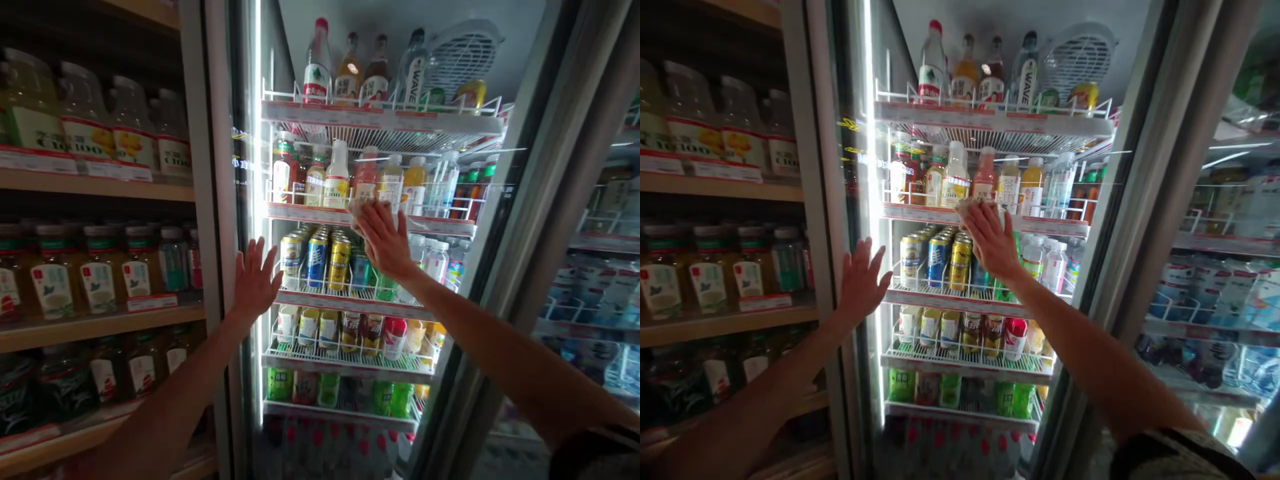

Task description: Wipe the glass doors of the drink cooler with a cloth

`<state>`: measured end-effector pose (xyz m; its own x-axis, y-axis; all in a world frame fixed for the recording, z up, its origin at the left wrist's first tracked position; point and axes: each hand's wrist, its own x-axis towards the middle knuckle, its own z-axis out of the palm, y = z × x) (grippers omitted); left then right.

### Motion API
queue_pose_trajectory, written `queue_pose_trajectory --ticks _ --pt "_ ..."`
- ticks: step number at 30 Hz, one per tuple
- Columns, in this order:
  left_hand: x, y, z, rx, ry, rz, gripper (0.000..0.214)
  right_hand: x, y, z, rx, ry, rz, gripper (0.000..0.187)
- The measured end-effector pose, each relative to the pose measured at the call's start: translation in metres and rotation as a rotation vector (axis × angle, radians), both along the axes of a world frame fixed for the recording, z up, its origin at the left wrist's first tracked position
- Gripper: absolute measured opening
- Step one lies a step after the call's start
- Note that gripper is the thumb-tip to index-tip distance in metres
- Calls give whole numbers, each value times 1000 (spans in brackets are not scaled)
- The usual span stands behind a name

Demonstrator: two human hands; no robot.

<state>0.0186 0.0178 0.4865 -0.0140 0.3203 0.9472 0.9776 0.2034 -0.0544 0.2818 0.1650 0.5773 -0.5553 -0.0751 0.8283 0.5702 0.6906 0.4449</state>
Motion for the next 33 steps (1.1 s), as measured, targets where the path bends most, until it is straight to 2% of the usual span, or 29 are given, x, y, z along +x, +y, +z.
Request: queue_pose_trajectory --ticks 4,5,6,8,11,12,14,18,19,20,21,22,25,26,28,31,32,33 --pt "38 26 5 -9 93 -83 53 41 4 -76 128 -277 14 52" --pt "48 32 6 -11 115 -105 53 48 5 -87 158 -334 21 50" --pt "58 38 9 -13 135 -125 54 55 6 -90 174 -363 16 49" --pt "77 50 14 -12 162 -157 53 69 13 -74 146 -292 -43 48" --pt "102 64 23 -18 182 -183 54 90 29 -30 29 35 -165 48" --pt "109 68 25 -23 185 -190 54 95 33 -22 2 117 -181 48" --pt "122 74 28 -30 191 -201 55 105 36 -28 -8 158 -158 47" --pt "138 80 28 -23 227 -233 54 120 33 -87 35 -111 -28 48" --pt "139 81 30 -23 236 -240 54 124 34 -95 45 -190 -1 49" --pt "140 82 32 -19 242 -245 54 130 37 -95 51 -221 7 51" --pt "140 83 37 -6 244 -244 55 136 42 -88 52 -184 -6 53" --pt "139 84 42 17 241 -239 55 142 48 -75 45 -79 -38 55" --pt "132 87 64 114 216 -193 54 153 63 -25 19 414 -115 57" --pt "130 87 71 141 207 -173 54 154 64 -17 22 512 -116 58" --pt "123 86 83 179 194 -141 54 151 62 -20 49 525 -104 60" --pt "110 82 97 216 182 -125 54 141 55 -47 81 327 -107 66" --pt "105 81 102 229 170 -124 54 138 56 -49 85 282 -109 68" --pt "99 79 107 243 155 -121 55 135 57 -44 89 283 -113 68"
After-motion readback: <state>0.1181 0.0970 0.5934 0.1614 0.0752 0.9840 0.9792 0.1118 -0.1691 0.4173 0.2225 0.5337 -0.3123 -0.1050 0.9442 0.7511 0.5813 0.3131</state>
